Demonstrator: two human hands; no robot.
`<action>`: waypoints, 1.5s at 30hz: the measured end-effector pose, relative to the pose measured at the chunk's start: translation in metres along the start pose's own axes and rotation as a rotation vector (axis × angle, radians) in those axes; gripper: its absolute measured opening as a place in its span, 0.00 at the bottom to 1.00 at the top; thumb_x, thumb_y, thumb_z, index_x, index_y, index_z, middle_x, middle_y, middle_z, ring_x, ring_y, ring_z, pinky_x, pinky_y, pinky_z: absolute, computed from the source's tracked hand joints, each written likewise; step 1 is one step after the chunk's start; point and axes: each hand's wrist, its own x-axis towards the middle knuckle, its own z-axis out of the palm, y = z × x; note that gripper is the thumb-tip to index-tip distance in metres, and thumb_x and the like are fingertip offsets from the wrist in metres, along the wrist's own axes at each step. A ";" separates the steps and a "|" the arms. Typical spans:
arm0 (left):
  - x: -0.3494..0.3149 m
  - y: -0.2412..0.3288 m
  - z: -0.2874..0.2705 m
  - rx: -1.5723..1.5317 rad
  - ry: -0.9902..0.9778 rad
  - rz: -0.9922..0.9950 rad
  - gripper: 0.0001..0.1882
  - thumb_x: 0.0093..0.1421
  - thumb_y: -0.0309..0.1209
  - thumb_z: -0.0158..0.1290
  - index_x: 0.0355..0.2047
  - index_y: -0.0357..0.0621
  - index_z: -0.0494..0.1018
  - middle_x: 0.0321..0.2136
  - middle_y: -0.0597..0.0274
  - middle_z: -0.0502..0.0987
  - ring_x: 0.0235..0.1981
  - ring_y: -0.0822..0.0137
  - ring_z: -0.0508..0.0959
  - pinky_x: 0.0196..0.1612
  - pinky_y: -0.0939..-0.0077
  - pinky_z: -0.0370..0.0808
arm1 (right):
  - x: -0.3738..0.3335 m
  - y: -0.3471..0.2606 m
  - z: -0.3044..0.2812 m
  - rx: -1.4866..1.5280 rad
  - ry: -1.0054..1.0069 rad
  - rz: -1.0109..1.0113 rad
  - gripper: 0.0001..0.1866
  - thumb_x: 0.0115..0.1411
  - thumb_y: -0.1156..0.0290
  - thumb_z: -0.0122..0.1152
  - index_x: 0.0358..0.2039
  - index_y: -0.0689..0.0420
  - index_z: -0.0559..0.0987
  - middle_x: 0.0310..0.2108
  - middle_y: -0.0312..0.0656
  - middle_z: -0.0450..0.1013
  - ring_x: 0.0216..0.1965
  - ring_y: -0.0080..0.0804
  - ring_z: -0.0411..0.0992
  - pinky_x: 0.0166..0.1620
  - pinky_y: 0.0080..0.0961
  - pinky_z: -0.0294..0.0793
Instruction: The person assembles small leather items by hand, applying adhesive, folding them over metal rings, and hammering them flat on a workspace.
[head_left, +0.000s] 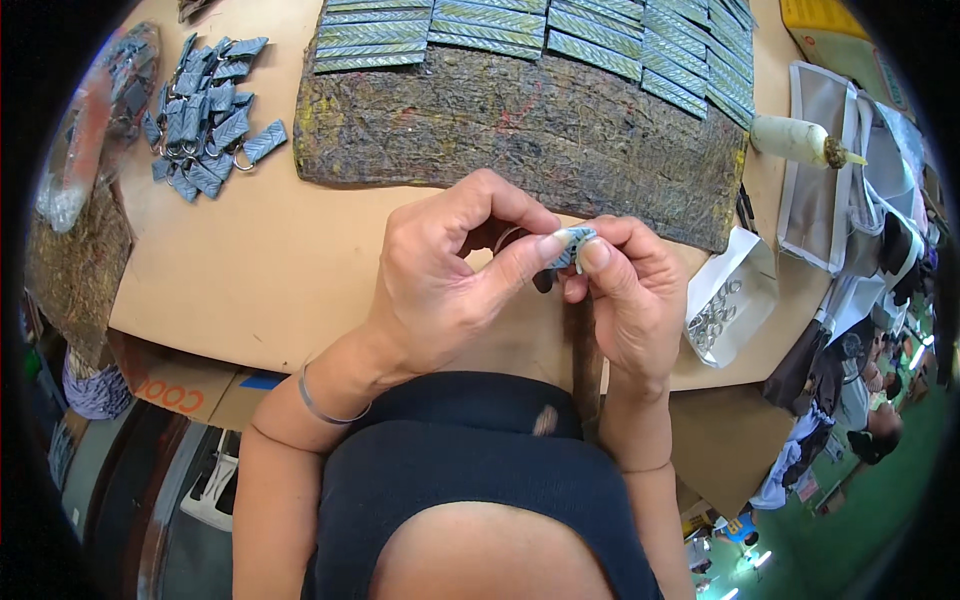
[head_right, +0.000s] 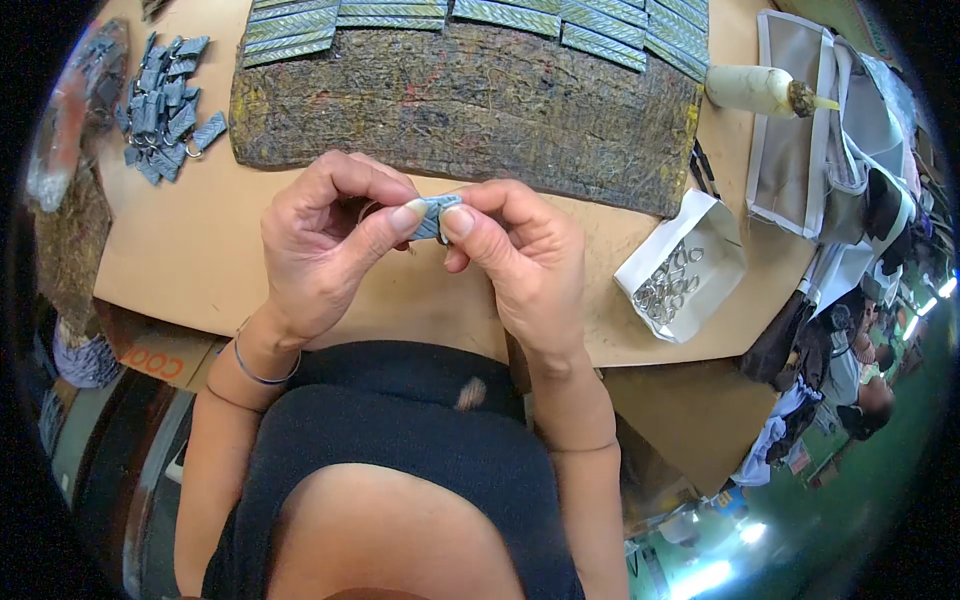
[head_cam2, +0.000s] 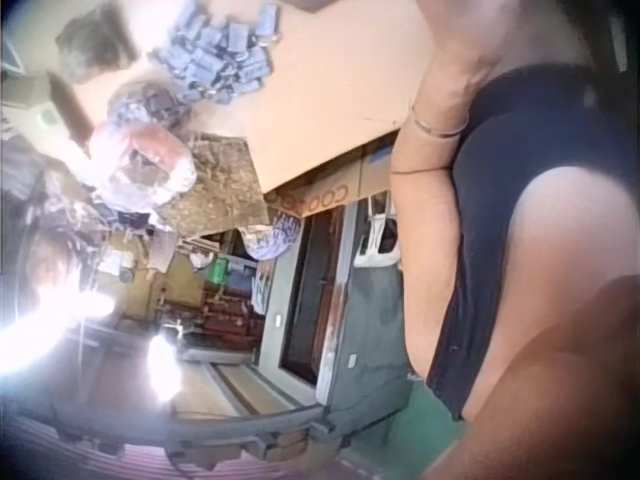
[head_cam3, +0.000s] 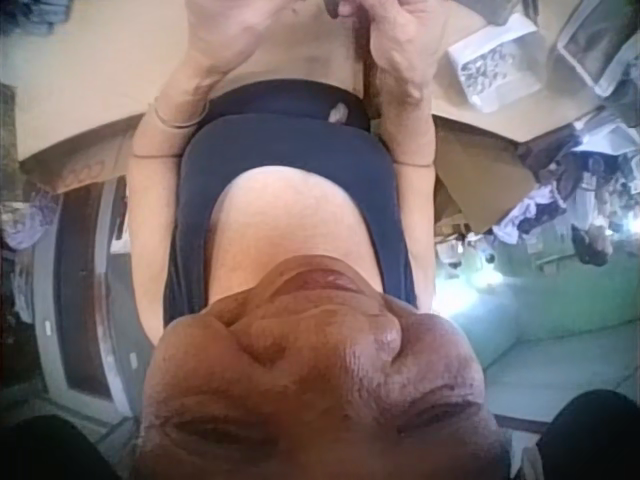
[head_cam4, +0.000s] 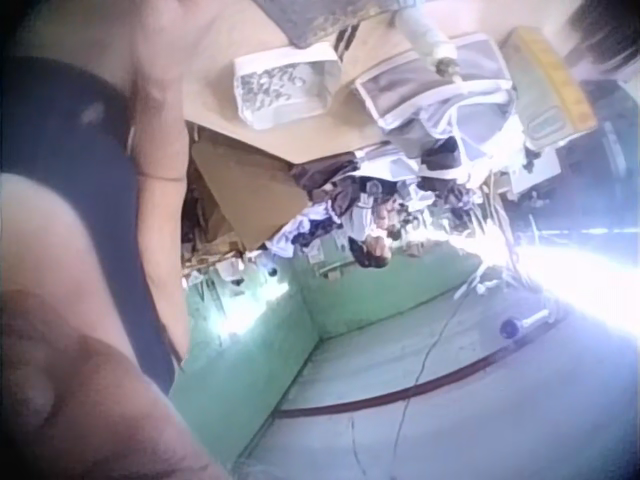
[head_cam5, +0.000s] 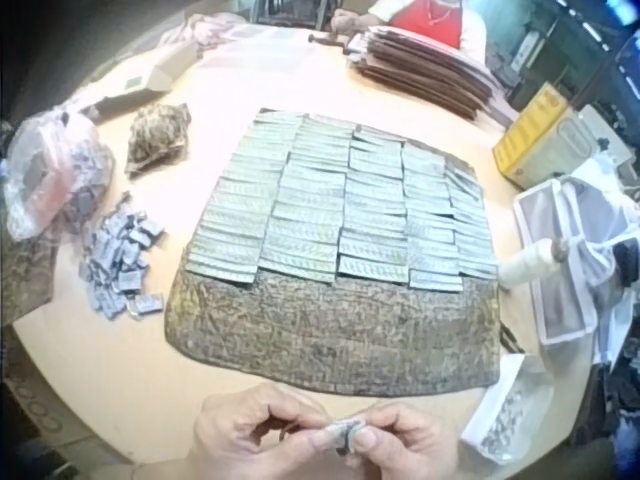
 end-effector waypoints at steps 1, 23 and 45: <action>0.000 0.001 0.000 -0.004 0.003 -0.016 0.05 0.51 0.18 0.51 0.29 0.35 0.67 0.27 0.58 0.71 0.25 0.76 0.70 0.27 0.85 0.70 | 0.001 -0.001 0.000 0.015 -0.011 0.022 0.06 0.54 0.75 0.54 0.31 0.64 0.74 0.25 0.37 0.70 0.23 0.18 0.66 0.28 0.13 0.67; -0.001 -0.011 -0.001 0.160 -0.049 -0.009 0.05 0.51 0.17 0.50 0.29 0.35 0.67 0.28 0.59 0.71 0.25 0.77 0.70 0.27 0.86 0.70 | 0.011 0.008 -0.001 -0.636 0.055 -0.268 0.05 0.53 0.75 0.52 0.24 0.63 0.71 0.18 0.32 0.64 0.17 0.14 0.59 0.22 0.13 0.58; -0.004 -0.007 -0.003 0.031 -0.025 -0.105 0.05 0.52 0.19 0.51 0.29 0.35 0.67 0.27 0.59 0.71 0.25 0.77 0.70 0.27 0.86 0.70 | -0.001 0.010 -0.005 -0.259 -0.070 0.003 0.09 0.57 0.70 0.50 0.25 0.62 0.72 0.19 0.30 0.64 0.21 0.14 0.58 0.24 0.13 0.57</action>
